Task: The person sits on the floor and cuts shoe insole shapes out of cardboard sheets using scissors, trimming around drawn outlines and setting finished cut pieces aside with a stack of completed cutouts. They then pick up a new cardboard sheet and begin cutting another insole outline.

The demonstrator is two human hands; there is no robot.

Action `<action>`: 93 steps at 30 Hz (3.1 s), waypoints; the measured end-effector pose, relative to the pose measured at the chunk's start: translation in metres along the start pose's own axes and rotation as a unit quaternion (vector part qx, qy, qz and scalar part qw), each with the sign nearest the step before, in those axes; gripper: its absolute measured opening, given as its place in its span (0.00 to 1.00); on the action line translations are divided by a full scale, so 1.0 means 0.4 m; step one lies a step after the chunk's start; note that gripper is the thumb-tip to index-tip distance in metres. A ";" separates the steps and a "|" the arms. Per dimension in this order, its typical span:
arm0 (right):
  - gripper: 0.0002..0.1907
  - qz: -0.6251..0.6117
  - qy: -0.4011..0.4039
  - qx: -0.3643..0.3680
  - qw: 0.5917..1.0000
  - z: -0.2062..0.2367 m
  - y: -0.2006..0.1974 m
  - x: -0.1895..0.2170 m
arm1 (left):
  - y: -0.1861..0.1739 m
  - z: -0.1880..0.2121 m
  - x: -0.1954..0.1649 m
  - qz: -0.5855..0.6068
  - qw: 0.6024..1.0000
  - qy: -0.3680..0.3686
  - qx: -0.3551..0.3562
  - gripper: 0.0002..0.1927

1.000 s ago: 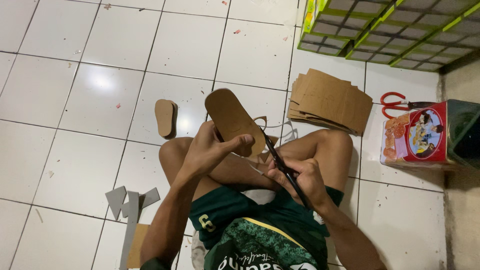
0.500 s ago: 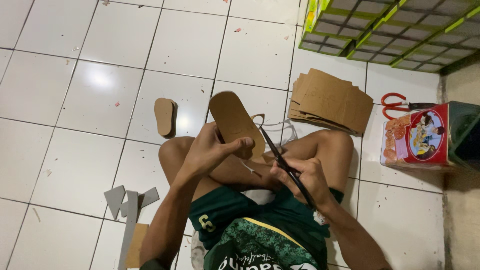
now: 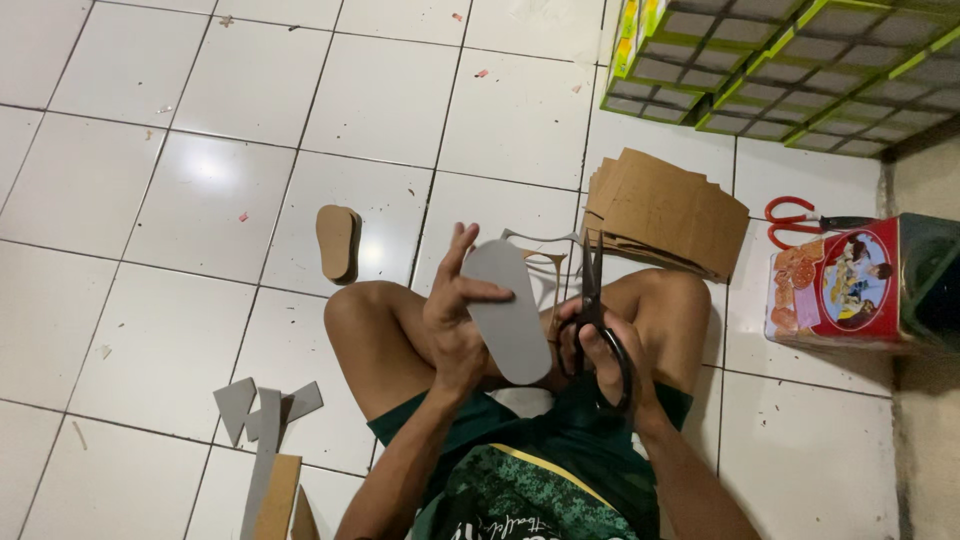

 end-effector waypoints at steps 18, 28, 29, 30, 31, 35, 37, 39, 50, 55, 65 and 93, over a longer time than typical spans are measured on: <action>0.20 0.035 0.002 -0.068 0.997 -0.004 0.033 0.002 | -0.003 0.130 0.110 0.156 0.955 -0.246 -0.047 0.22; 0.17 0.073 -0.008 -0.034 0.997 -0.022 0.055 -0.001 | -0.048 0.127 0.144 0.160 0.929 -0.325 -0.074 0.31; 0.18 0.050 0.007 -0.036 0.998 -0.022 0.051 -0.012 | -0.044 0.122 0.139 0.183 0.923 -0.330 -0.070 0.31; 0.19 0.027 0.022 -0.035 0.999 -0.023 0.047 -0.026 | -0.030 0.110 0.124 0.203 0.927 -0.313 -0.041 0.28; 0.19 -0.055 0.059 -0.017 0.997 -0.031 0.051 -0.052 | -0.015 0.099 0.108 0.222 0.930 -0.293 -0.013 0.26; 0.21 -0.272 0.131 0.075 0.950 -0.051 0.096 -0.128 | 0.016 0.058 0.059 0.280 0.936 -0.210 0.048 0.32; 0.21 -0.297 0.130 0.100 0.941 -0.052 0.110 -0.146 | -0.012 0.054 0.091 0.187 0.953 -0.237 0.005 0.27; 0.24 -0.298 0.139 0.081 0.941 -0.048 0.110 -0.164 | -0.048 0.055 0.109 0.115 0.961 -0.249 -0.028 0.22; 0.21 -0.228 0.050 -0.066 0.970 -0.055 0.057 -0.122 | -0.121 0.040 0.105 0.004 0.969 -0.238 -0.061 0.20; 0.23 -0.135 0.006 -0.075 0.988 -0.065 0.058 -0.079 | -0.097 0.062 0.144 0.097 0.949 -0.293 -0.061 0.24; 0.23 -0.135 0.006 -0.078 0.988 -0.126 0.081 -0.041 | -0.090 0.126 0.246 0.218 0.876 -0.414 -0.117 0.16; 0.27 0.424 -0.217 -0.053 0.878 -0.072 0.088 0.157 | -0.073 0.044 0.091 0.043 0.946 -0.322 -0.014 0.13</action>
Point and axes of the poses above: each hand's wrist, its own z-axis away from the middle knuckle, its own y-axis out of the palm, x = y × z, the point moved 9 cm from there along -z, towards the middle knuckle, and after that the axes turned 6 degrees about y, right-handed, at the moved point
